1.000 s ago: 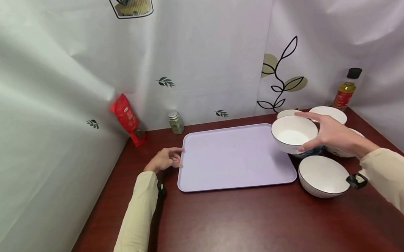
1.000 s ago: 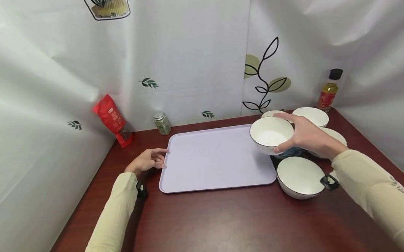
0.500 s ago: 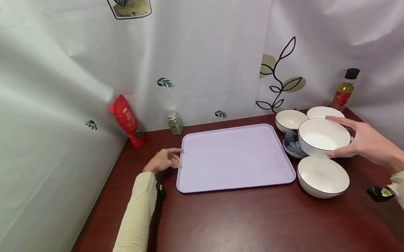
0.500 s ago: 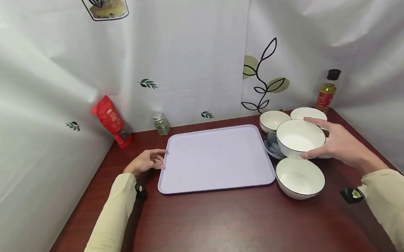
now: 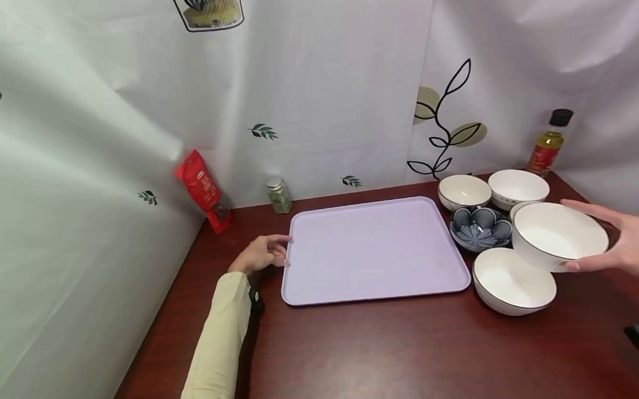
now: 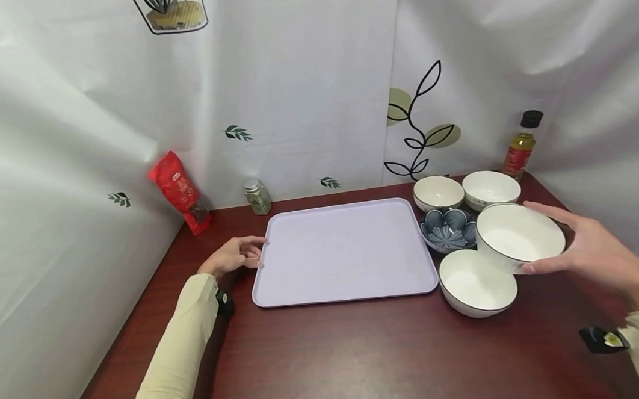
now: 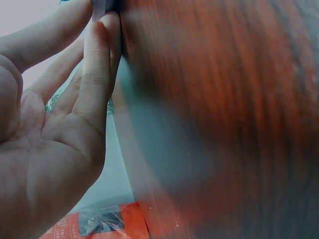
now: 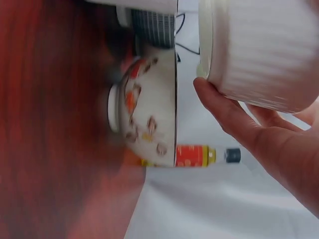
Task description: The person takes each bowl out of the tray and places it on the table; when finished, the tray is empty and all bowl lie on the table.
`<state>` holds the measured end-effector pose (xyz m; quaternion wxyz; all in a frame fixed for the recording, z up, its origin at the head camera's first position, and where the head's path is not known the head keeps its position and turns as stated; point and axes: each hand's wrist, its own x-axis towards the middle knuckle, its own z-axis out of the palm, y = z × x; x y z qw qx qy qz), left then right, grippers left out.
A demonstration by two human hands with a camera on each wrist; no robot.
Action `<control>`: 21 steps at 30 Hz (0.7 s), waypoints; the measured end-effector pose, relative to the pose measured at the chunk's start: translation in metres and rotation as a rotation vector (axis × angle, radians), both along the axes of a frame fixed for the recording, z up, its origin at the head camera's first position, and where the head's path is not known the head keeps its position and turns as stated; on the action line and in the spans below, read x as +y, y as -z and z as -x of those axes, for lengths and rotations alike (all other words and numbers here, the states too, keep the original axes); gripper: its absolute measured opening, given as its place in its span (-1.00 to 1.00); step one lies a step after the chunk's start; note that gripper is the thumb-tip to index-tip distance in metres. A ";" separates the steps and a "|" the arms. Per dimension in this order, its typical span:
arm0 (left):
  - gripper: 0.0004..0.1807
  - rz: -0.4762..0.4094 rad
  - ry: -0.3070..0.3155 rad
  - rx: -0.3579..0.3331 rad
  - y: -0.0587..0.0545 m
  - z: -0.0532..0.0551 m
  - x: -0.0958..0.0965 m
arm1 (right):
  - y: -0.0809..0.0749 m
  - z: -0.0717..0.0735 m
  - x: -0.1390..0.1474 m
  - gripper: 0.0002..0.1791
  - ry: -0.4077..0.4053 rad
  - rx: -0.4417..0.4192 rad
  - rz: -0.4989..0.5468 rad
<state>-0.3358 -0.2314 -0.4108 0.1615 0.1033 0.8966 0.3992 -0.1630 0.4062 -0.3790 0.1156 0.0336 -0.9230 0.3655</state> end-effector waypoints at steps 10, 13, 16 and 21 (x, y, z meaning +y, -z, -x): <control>-0.33 0.000 -0.005 -0.017 0.000 -0.002 0.000 | 0.050 -0.014 0.065 0.32 -0.076 0.141 0.121; -0.33 0.007 -0.001 -0.022 -0.004 -0.004 0.001 | 0.073 -0.019 0.087 0.29 -0.077 0.066 0.156; -0.33 0.018 -0.001 -0.022 -0.004 -0.002 0.001 | 0.087 -0.021 0.098 0.35 -0.038 0.045 0.040; -0.33 0.027 -0.007 -0.018 -0.001 0.001 0.000 | 0.092 -0.017 0.103 0.46 -0.012 0.000 -0.134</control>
